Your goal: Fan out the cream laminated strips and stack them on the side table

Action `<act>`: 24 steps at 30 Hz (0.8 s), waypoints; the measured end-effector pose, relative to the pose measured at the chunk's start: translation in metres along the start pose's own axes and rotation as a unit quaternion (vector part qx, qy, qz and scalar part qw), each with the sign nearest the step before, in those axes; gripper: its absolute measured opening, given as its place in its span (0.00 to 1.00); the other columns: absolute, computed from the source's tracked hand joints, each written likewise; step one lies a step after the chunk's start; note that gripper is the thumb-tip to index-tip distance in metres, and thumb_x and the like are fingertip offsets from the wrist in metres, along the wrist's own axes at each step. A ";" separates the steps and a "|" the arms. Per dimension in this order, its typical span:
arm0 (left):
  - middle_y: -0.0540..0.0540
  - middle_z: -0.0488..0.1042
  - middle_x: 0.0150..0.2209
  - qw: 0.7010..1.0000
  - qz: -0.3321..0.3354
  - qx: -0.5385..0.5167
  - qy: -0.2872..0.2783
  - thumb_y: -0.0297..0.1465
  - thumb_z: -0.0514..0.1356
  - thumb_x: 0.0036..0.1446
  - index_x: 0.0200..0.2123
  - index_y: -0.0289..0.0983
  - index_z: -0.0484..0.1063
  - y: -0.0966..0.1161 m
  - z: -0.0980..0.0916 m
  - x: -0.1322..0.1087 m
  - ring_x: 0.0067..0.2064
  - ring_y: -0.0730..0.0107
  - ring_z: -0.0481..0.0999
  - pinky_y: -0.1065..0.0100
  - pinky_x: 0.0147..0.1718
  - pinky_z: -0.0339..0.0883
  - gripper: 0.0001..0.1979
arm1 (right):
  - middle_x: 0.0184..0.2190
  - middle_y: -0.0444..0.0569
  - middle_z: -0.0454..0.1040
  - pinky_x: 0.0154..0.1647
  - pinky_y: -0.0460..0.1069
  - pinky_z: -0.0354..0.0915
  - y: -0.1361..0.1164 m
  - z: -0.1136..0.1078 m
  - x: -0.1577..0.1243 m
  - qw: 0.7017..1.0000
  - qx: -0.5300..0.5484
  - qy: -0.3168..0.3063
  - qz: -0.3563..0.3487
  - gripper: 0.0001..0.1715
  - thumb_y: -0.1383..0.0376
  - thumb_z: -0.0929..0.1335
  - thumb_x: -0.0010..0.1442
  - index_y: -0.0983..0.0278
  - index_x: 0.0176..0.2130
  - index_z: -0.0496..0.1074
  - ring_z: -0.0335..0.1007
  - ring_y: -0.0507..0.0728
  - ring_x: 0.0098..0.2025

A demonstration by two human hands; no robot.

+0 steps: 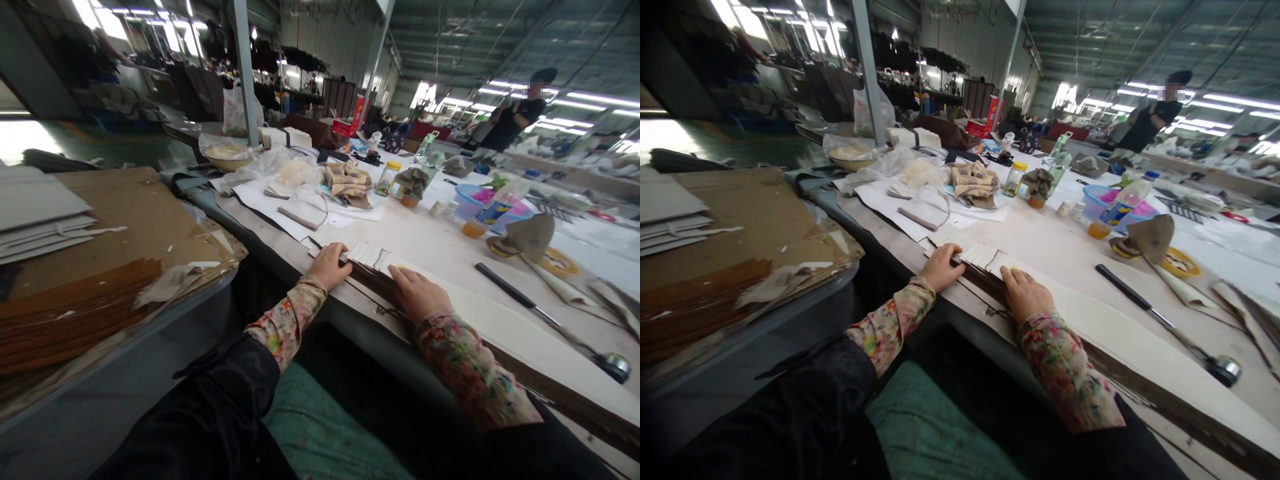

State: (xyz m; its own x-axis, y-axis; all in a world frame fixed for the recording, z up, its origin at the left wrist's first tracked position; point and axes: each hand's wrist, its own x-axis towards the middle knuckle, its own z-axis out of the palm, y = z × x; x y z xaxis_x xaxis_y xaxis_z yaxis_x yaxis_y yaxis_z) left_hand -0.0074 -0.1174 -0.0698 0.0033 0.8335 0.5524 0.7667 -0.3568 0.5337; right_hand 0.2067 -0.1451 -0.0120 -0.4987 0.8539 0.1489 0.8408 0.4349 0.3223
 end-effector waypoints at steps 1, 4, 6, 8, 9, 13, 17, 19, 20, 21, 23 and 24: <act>0.45 0.69 0.39 1.000 -0.004 -0.004 0.000 0.30 0.56 0.46 0.40 0.36 0.63 0.000 0.000 0.000 0.42 0.64 0.67 0.63 0.45 0.62 0.14 | 0.52 0.50 0.65 0.43 0.52 0.68 0.000 0.000 0.000 1.000 -0.003 0.001 -0.003 0.25 0.67 0.57 0.59 0.63 0.56 0.58 0.65 0.58 0.48; 0.44 0.69 0.42 1.000 -0.004 -0.014 -0.004 0.29 0.56 0.46 0.42 0.35 0.62 0.000 -0.001 -0.001 0.44 0.64 0.66 0.63 0.48 0.61 0.17 | 0.52 0.51 0.65 0.42 0.52 0.69 -0.001 0.000 -0.002 1.000 -0.011 0.002 -0.008 0.25 0.68 0.58 0.58 0.64 0.56 0.58 0.65 0.58 0.49; 0.42 0.68 0.45 1.000 0.008 -0.014 -0.002 0.28 0.56 0.45 0.44 0.34 0.62 -0.001 -0.001 0.000 0.48 0.63 0.65 0.63 0.51 0.58 0.19 | 0.52 0.51 0.65 0.42 0.52 0.69 0.000 0.000 -0.003 1.000 -0.013 0.003 -0.008 0.25 0.68 0.59 0.58 0.64 0.56 0.58 0.65 0.59 0.49; 0.40 0.65 0.49 1.000 0.015 -0.012 -0.002 0.28 0.56 0.45 0.46 0.32 0.62 -0.002 -0.001 0.001 0.53 0.62 0.62 0.63 0.55 0.54 0.21 | 0.52 0.50 0.65 0.42 0.52 0.69 0.002 0.001 -0.004 1.000 -0.012 0.010 -0.007 0.24 0.67 0.58 0.59 0.63 0.56 0.58 0.65 0.58 0.49; 0.39 0.64 0.50 1.000 0.014 -0.013 -0.008 0.28 0.56 0.45 0.47 0.31 0.61 -0.002 -0.001 0.001 0.54 0.62 0.61 0.63 0.56 0.53 0.23 | 0.52 0.50 0.66 0.42 0.52 0.69 0.003 0.001 -0.004 1.000 -0.009 0.012 -0.007 0.24 0.67 0.58 0.59 0.63 0.56 0.58 0.65 0.58 0.49; 0.39 0.65 0.51 0.997 -0.001 -0.029 -0.065 0.32 0.59 0.45 0.49 0.31 0.60 -0.005 -0.006 0.003 0.54 0.60 0.62 0.61 0.56 0.54 0.27 | 0.52 0.49 0.65 0.44 0.52 0.68 0.006 0.002 -0.003 1.000 0.006 0.008 -0.001 0.23 0.64 0.57 0.61 0.63 0.55 0.59 0.65 0.57 0.49; 0.38 0.65 0.51 0.996 -0.005 -0.047 -0.081 0.30 0.59 0.46 0.46 0.31 0.63 -0.010 -0.011 0.004 0.54 0.62 0.62 0.62 0.56 0.54 0.22 | 0.52 0.48 0.65 0.47 0.52 0.67 0.006 0.001 -0.003 1.000 0.014 -0.002 0.009 0.23 0.62 0.57 0.61 0.63 0.55 0.59 0.64 0.57 0.50; 0.39 0.66 0.49 0.996 -0.008 -0.056 -0.070 0.30 0.59 0.47 0.43 0.32 0.64 -0.010 -0.011 0.004 0.53 0.63 0.63 0.62 0.55 0.55 0.18 | 0.52 0.48 0.65 0.47 0.52 0.66 0.006 0.000 -0.002 1.000 0.017 -0.005 0.007 0.23 0.61 0.57 0.61 0.63 0.55 0.59 0.64 0.58 0.49; 0.40 0.67 0.49 0.996 -0.010 -0.060 -0.063 0.31 0.59 0.47 0.42 0.33 0.65 -0.009 -0.011 0.004 0.53 0.63 0.64 0.62 0.55 0.56 0.17 | 0.52 0.48 0.65 0.48 0.52 0.66 0.006 0.000 -0.001 1.000 0.019 -0.004 0.007 0.23 0.60 0.57 0.61 0.63 0.54 0.60 0.64 0.58 0.49; 0.40 0.67 0.48 0.996 -0.012 -0.062 -0.057 0.32 0.59 0.48 0.41 0.33 0.65 -0.009 -0.011 0.004 0.52 0.63 0.64 0.62 0.54 0.57 0.16 | 0.51 0.48 0.66 0.47 0.53 0.66 0.005 -0.001 -0.001 1.000 0.021 -0.002 0.006 0.24 0.58 0.57 0.61 0.63 0.54 0.60 0.64 0.58 0.49; 0.41 0.68 0.46 0.997 -0.022 -0.064 -0.044 0.34 0.59 0.48 0.38 0.34 0.65 -0.007 -0.010 0.004 0.51 0.63 0.66 0.62 0.53 0.58 0.14 | 0.49 0.49 0.67 0.46 0.53 0.66 0.004 -0.002 0.000 1.000 0.024 0.008 0.007 0.25 0.54 0.57 0.60 0.63 0.53 0.61 0.64 0.59 0.47; 0.41 0.69 0.45 0.997 -0.028 -0.063 -0.037 0.34 0.59 0.48 0.37 0.35 0.65 -0.006 -0.009 0.004 0.50 0.63 0.66 0.62 0.52 0.59 0.13 | 0.48 0.50 0.67 0.45 0.54 0.66 0.004 -0.002 0.001 1.000 0.024 0.014 0.008 0.26 0.52 0.57 0.60 0.63 0.52 0.61 0.65 0.59 0.47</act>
State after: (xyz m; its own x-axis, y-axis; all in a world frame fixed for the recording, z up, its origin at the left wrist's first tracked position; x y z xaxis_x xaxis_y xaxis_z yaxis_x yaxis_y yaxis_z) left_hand -0.0177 -0.1160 -0.0647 0.0149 0.8809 0.4731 0.6805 -0.3556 0.6407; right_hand 0.2091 -0.1435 -0.0089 -0.4911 0.8522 0.1802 0.8571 0.4360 0.2743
